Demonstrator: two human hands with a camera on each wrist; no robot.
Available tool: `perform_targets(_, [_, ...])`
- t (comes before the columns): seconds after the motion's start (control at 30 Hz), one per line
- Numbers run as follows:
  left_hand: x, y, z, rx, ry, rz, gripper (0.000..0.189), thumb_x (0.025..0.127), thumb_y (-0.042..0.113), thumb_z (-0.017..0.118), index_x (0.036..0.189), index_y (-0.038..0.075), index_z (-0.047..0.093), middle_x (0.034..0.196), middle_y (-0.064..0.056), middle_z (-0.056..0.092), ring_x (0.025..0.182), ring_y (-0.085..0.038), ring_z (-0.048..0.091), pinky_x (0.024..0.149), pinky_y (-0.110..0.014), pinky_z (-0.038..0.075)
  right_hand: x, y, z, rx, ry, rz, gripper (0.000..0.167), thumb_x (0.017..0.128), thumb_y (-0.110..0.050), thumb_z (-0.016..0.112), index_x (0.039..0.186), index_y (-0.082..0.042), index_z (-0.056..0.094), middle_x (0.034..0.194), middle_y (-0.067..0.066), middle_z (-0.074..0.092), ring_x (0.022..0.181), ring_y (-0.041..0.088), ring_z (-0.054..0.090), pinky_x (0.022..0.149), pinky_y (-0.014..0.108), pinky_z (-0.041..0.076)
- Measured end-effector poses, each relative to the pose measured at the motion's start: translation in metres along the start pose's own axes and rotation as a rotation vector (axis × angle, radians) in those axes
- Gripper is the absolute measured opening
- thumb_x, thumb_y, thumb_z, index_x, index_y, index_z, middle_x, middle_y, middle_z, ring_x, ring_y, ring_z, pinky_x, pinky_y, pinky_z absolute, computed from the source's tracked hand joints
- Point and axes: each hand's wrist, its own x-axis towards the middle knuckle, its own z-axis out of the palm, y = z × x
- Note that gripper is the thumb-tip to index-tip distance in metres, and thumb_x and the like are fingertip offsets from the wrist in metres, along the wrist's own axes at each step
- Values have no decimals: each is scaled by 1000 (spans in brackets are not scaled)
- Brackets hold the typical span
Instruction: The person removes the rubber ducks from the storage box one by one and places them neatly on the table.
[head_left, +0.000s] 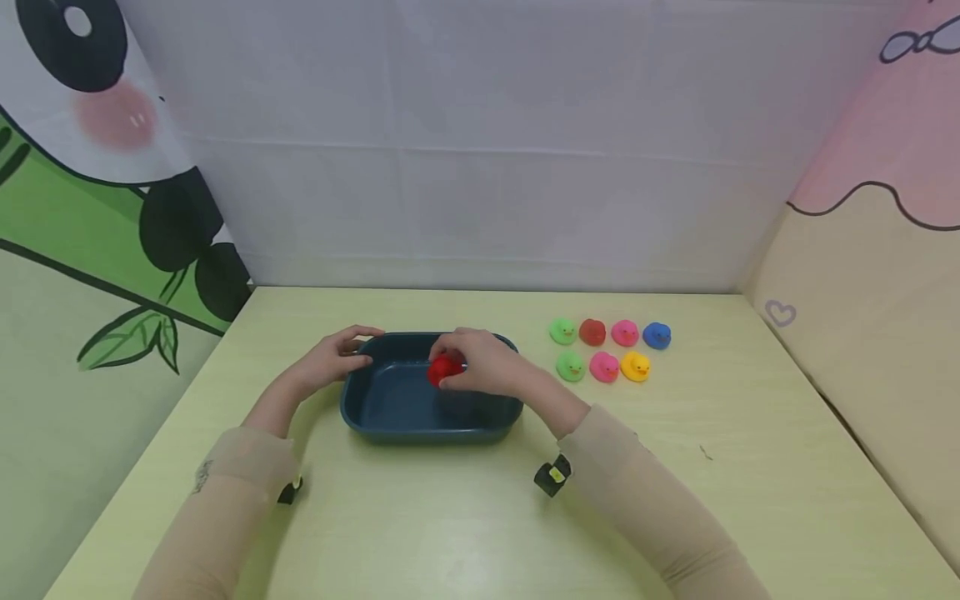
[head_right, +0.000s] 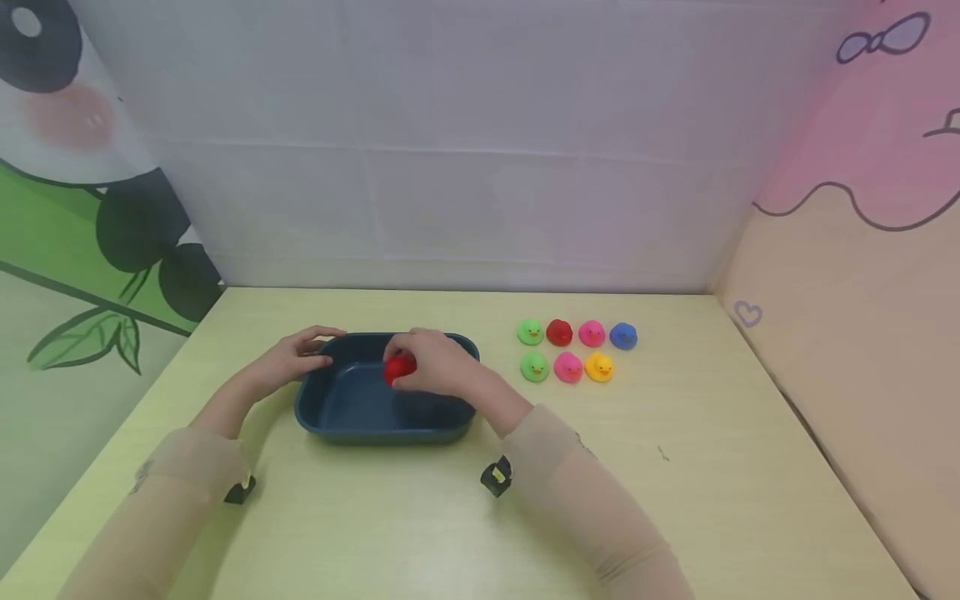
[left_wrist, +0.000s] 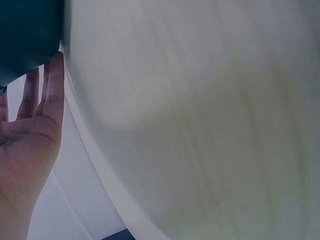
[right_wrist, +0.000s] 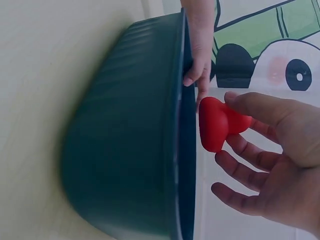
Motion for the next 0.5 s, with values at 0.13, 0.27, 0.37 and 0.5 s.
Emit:
perform_targets(0.13, [1, -1, 0, -5, 1, 4, 49, 93, 26, 60, 138, 24, 43, 145, -24, 36, 127, -41, 44, 92, -55, 45, -6, 2, -8, 8, 14, -13, 37, 80, -21, 75, 114, -16, 61, 106, 1, 60, 95, 12, 55, 76, 22, 50])
perform_targets(0.27, [0, 1, 0, 5, -1, 5, 48, 93, 26, 59, 139, 25, 42, 147, -24, 32, 131, -42, 38, 94, -58, 43, -11, 3, -17, 24, 30, -20, 37, 79, -19, 76, 114, -15, 62, 106, 1, 60, 94, 13, 56, 77, 23, 50])
perform_targets(0.37, [-1, 2, 0, 6, -5, 3, 47, 94, 26, 58, 139, 25, 42, 149, -24, 28, 135, -43, 31, 95, -59, 42, -17, 2, -24, 36, 36, -17, 38, 79, -19, 76, 113, -14, 61, 106, 1, 60, 95, 14, 56, 76, 23, 51])
perform_targets(0.5, [-2, 3, 1, 10, -8, 0, 47, 95, 25, 57, 139, 24, 41, 151, -24, 24, 138, -43, 23, 96, -60, 40, -23, 3, -33, 25, 45, -14, 40, 78, -19, 77, 114, -14, 61, 106, 2, 60, 94, 14, 57, 76, 24, 51])
